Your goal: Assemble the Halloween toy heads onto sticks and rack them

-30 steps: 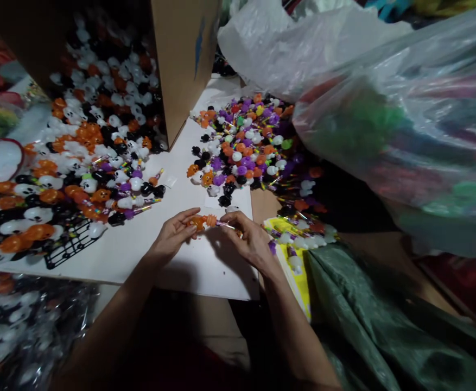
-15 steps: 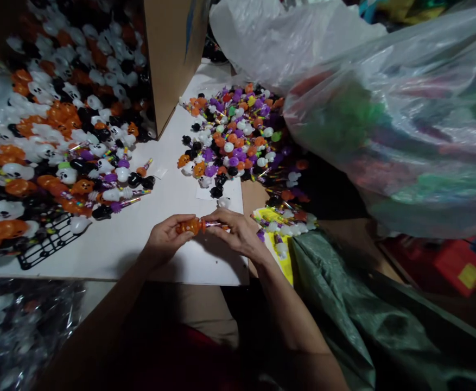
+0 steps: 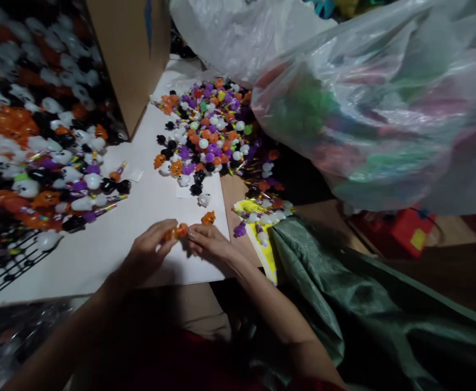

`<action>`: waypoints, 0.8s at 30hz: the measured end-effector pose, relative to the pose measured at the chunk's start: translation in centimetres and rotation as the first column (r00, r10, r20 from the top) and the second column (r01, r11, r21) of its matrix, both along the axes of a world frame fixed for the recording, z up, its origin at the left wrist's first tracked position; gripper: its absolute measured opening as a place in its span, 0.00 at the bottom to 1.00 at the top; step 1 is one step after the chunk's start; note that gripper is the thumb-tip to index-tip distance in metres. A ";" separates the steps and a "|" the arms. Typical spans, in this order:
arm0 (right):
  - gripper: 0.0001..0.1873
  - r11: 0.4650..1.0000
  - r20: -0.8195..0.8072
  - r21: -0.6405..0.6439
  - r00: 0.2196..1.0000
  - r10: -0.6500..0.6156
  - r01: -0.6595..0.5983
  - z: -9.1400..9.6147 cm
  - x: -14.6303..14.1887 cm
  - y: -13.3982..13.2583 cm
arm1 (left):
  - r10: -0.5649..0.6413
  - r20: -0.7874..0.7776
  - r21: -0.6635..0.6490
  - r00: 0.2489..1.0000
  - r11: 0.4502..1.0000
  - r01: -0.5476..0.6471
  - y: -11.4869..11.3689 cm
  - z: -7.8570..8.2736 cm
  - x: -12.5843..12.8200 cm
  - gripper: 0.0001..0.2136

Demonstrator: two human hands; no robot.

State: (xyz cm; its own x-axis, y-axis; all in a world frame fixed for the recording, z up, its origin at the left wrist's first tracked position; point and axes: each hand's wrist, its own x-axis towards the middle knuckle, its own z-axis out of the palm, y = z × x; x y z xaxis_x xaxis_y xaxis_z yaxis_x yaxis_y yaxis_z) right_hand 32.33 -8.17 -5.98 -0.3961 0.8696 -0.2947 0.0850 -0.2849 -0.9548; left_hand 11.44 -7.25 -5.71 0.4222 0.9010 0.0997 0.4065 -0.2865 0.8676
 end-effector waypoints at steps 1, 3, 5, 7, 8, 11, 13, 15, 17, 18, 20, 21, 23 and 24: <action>0.24 0.983 0.171 0.180 0.985 -0.011 -0.020 1.0 0.3 0.5 | 0.095 0.074 -0.143 0.993 0.986 -0.083 0.8 0.3 0.6 0.16; 0.19 0.858 0.479 0.481 0.874 -0.085 -0.180 2.9 1.0 1.1 | 0.214 0.209 -0.405 0.954 0.907 -0.115 1.7 0.6 1.4 0.18; 0.18 0.706 0.663 0.603 0.726 -0.186 -0.370 4.0 1.5 1.1 | 0.251 0.305 -0.541 0.919 0.840 -0.050 1.8 0.6 1.8 0.19; 0.19 0.609 0.749 0.614 0.615 -0.248 -0.502 4.4 1.6 0.7 | 0.256 0.343 -0.590 0.904 0.807 -0.005 1.5 0.6 2.0 0.18; 0.19 0.578 0.764 0.614 0.588 -0.264 -0.538 4.3 1.6 0.4 | 0.246 0.350 -0.604 0.904 0.797 0.017 1.2 0.6 2.0 0.18; 0.20 0.534 0.739 0.640 0.631 -0.235 -0.552 4.3 1.6 0.1 | 0.179 0.346 -0.614 0.921 0.785 0.078 0.5 0.9 1.9 0.17; 0.20 0.571 0.677 0.653 0.721 -0.147 -0.497 4.5 1.8 0.0 | 0.125 0.305 -0.529 0.944 0.847 0.059 0.0 1.3 1.6 0.15; 0.19 0.673 0.574 0.620 0.818 -0.038 -0.404 4.8 2.0 0.0 | 0.041 0.226 -0.309 0.973 0.950 0.032 -0.6 1.7 1.3 0.13; 0.20 0.804 0.448 0.505 0.892 0.065 -0.312 4.7 2.1 -0.3 | -0.104 0.126 -0.058 0.987 0.992 0.112 -1.1 1.9 0.8 0.11; 0.20 0.860 0.381 0.416 0.915 0.129 -0.295 4.5 2.1 -0.5 | -0.195 0.080 0.029 0.977 0.981 0.194 -1.4 2.0 0.6 0.12; 0.20 0.917 0.252 0.223 0.928 0.275 -0.332 3.8 1.9 -0.9 | -0.353 0.020 0.127 0.935 0.929 0.348 -1.7 2.4 0.3 0.17; 0.21 0.919 0.195 0.145 0.921 0.337 -0.366 3.5 1.6 -1.0 | -0.406 0.001 0.152 0.914 0.903 0.401 -1.7 2.6 0.1 0.19; 0.23 0.909 0.157 0.077 0.905 0.395 -0.410 3.2 1.2 -0.7 | -0.428 -0.034 0.209 0.903 0.880 0.425 -1.3 3.2 -0.4 0.22; 0.23 0.906 0.198 0.096 0.900 0.387 -0.411 3.3 1.1 -0.3 | -0.407 -0.068 0.245 0.911 0.878 0.411 -0.7 3.6 -1.0 0.22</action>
State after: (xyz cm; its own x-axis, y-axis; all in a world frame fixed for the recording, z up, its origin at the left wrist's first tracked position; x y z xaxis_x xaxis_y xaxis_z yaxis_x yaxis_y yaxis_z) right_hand 33.45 -8.42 -2.73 -0.6723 0.6844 -0.2821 0.3296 -0.0645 -0.9419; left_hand 10.47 -7.98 -2.10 0.7506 0.5945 0.2884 0.2181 -0.6348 0.7412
